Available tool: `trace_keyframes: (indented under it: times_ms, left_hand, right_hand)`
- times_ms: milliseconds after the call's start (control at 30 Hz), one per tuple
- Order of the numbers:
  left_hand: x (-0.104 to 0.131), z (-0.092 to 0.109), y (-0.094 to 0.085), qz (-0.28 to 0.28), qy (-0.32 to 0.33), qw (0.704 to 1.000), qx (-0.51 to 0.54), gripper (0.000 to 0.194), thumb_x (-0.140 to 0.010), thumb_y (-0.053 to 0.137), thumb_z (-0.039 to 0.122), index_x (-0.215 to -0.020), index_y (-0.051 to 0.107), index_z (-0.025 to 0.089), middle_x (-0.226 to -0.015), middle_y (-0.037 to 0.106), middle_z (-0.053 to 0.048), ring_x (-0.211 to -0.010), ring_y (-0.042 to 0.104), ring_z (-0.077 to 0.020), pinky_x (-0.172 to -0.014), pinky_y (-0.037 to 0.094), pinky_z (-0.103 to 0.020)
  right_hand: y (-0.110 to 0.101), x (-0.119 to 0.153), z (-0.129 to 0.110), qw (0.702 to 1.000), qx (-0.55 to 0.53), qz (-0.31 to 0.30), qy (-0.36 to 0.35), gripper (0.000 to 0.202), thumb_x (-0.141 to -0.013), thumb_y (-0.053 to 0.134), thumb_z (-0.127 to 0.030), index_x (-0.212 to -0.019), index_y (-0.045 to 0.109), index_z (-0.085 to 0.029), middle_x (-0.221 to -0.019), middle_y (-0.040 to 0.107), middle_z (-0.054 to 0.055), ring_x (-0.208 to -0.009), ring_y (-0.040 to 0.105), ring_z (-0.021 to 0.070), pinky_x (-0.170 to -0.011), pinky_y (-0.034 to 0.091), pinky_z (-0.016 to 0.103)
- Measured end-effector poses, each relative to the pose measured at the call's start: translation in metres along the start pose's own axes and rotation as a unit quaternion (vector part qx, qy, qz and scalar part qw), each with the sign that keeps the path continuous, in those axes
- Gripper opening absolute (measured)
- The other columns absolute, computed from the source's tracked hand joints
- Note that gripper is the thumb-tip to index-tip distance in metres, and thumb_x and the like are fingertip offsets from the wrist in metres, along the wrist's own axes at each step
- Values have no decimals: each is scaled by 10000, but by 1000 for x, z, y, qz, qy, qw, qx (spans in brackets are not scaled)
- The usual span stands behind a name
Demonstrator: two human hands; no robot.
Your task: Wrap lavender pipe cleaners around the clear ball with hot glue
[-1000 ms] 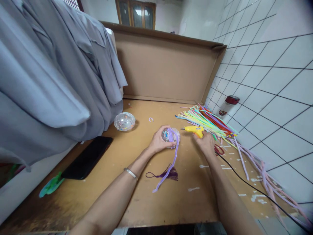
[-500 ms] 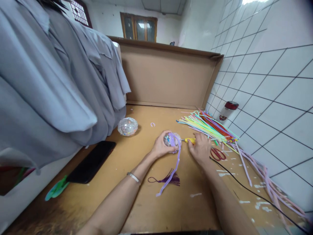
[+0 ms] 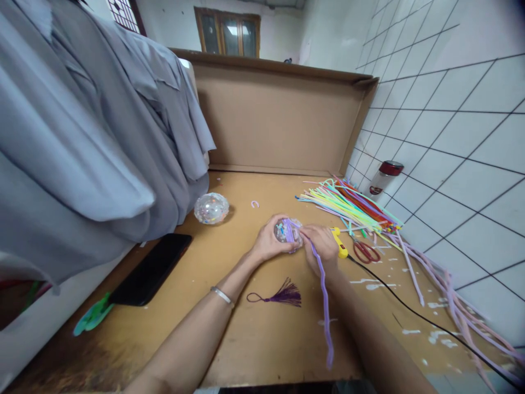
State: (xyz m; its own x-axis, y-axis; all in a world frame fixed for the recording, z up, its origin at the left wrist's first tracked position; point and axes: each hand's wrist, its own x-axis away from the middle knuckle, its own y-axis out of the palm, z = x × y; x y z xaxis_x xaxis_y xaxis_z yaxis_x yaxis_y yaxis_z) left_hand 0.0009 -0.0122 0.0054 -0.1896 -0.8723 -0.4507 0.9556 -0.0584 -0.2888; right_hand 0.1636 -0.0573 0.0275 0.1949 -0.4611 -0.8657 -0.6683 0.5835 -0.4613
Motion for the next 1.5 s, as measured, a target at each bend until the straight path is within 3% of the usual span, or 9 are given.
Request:
trace_keyframes:
  times_ms: [267, 633, 1067, 1500]
  left_hand:
    - [-1, 4, -2, -6, -26, 1000, 14, 710, -499, 809, 263, -1148, 533, 182, -1160, 625, -68, -1077, 601, -239, -981, 452, -364]
    - [-3, -5, -8, -56, -36, 993, 97, 725, -495, 822, 240, -1154, 525, 187, -1173, 623, -73, -1104, 598, -240, -993, 447, -362]
    - [-4, -1, -10, -65, -50, 992, 100, 707, -496, 808, 235, -1142, 526, 179, -1133, 626, -68, -1070, 595, -240, -982, 441, -360]
    - [-4, 1, -13, -73, -60, 991, 92, 684, -503, 792, 246, -1132, 531, 179, -1097, 634, -52, -1033, 597, -236, -942, 457, -350]
  right_hand:
    - [3, -1, -1, 977, -149, -15, 153, 172, -855, 514, -254, -819, 681, -236, -881, 736, 44, -876, 680, 194, -835, 531, 374]
    - [2, -9, -8, 935, -265, -5, 237, 111, -790, 593, -285, -742, 677, -230, -841, 744, 42, -862, 692, 206, -870, 536, 394]
    - [6, -4, -5, 945, -268, -11, 185, 96, -821, 598, -249, -792, 686, -224, -866, 742, 45, -915, 693, 204, -878, 542, 386]
    - [15, 4, 2, 976, -208, -14, 65, 122, -853, 584, -178, -864, 685, -245, -859, 728, 37, -961, 668, 214, -872, 511, 411]
